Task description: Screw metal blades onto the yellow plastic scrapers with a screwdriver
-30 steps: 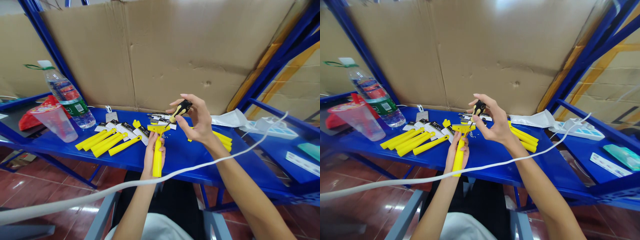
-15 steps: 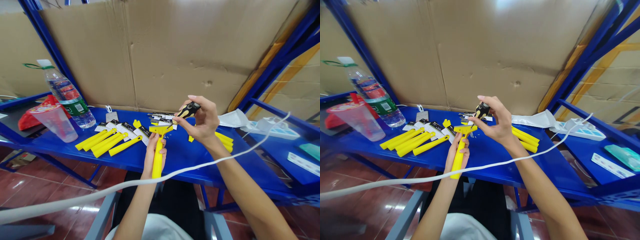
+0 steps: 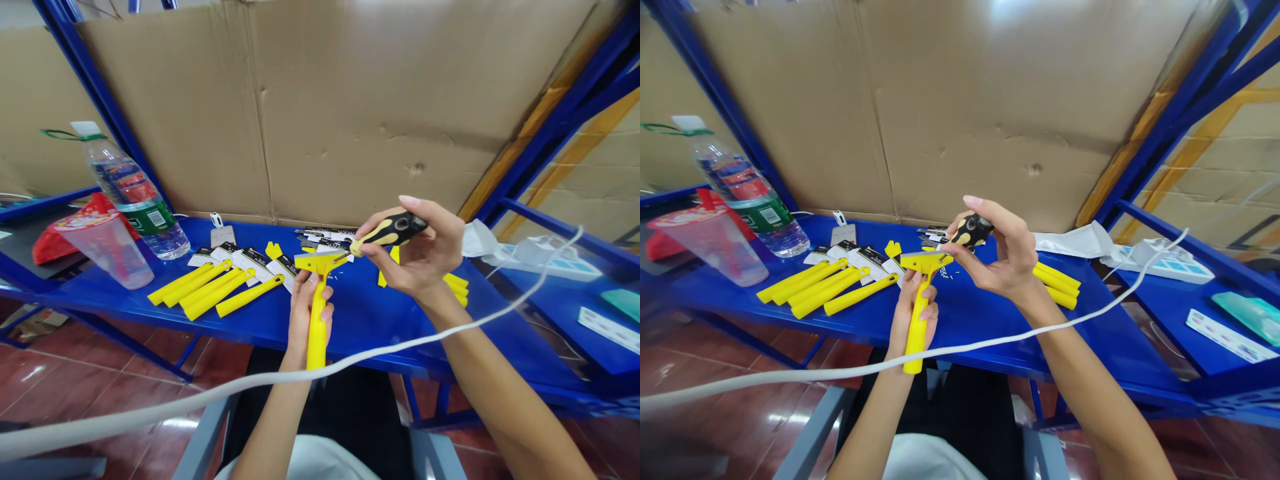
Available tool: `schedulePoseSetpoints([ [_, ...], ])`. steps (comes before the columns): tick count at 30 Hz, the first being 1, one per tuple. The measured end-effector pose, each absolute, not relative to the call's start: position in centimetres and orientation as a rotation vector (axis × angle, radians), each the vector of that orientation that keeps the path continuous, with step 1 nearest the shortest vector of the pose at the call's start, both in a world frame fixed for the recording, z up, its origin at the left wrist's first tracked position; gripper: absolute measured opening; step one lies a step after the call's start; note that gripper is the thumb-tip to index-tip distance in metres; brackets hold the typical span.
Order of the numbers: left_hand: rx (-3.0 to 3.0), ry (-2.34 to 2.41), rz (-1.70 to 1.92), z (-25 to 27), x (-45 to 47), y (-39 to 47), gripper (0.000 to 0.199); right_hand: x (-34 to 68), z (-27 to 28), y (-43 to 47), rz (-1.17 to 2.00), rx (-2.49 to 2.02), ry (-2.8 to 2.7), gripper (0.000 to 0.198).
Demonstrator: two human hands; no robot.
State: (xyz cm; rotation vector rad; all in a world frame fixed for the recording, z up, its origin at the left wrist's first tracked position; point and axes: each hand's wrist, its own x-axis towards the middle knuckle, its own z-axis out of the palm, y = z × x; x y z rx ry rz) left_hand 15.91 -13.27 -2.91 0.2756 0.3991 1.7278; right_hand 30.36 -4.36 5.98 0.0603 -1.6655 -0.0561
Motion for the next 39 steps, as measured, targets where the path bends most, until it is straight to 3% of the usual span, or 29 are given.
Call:
schedulePoseSetpoints([
  [17, 0.349, 0.379, 1.739, -3.7, 16.0, -13.3, 0.057, 31.2, 6.4, -6.2, -0.054, 0.046, -1.718, 0.085],
  [21, 0.308, 0.433, 1.746, -3.3, 16.0, -13.2, 0.053, 30.9, 5.9, -6.2, 0.064, -0.035, -1.814, 0.065],
  [24, 0.273, 0.45, 1.753, -3.1, 15.9, -13.1, 0.05, 30.3, 5.9, -6.4, 0.157, -0.054, -1.814, 0.062],
  [30, 0.242, 0.424, 1.727, -3.0, 15.7, -13.0, 0.037, 29.4, 6.5, -4.8, -0.03, -0.09, -1.683, 0.068],
  [33, 0.218, 0.422, 1.732, -2.9, 15.6, -12.9, 0.034, 29.5, 6.3, -4.0, -0.112, -0.119, -1.722, 0.058],
  [39, 0.202, 0.417, 1.741, -2.9, 15.5, -12.9, 0.031, 29.5, 5.1, -3.8, 0.299, -0.148, -1.797, 0.057],
])
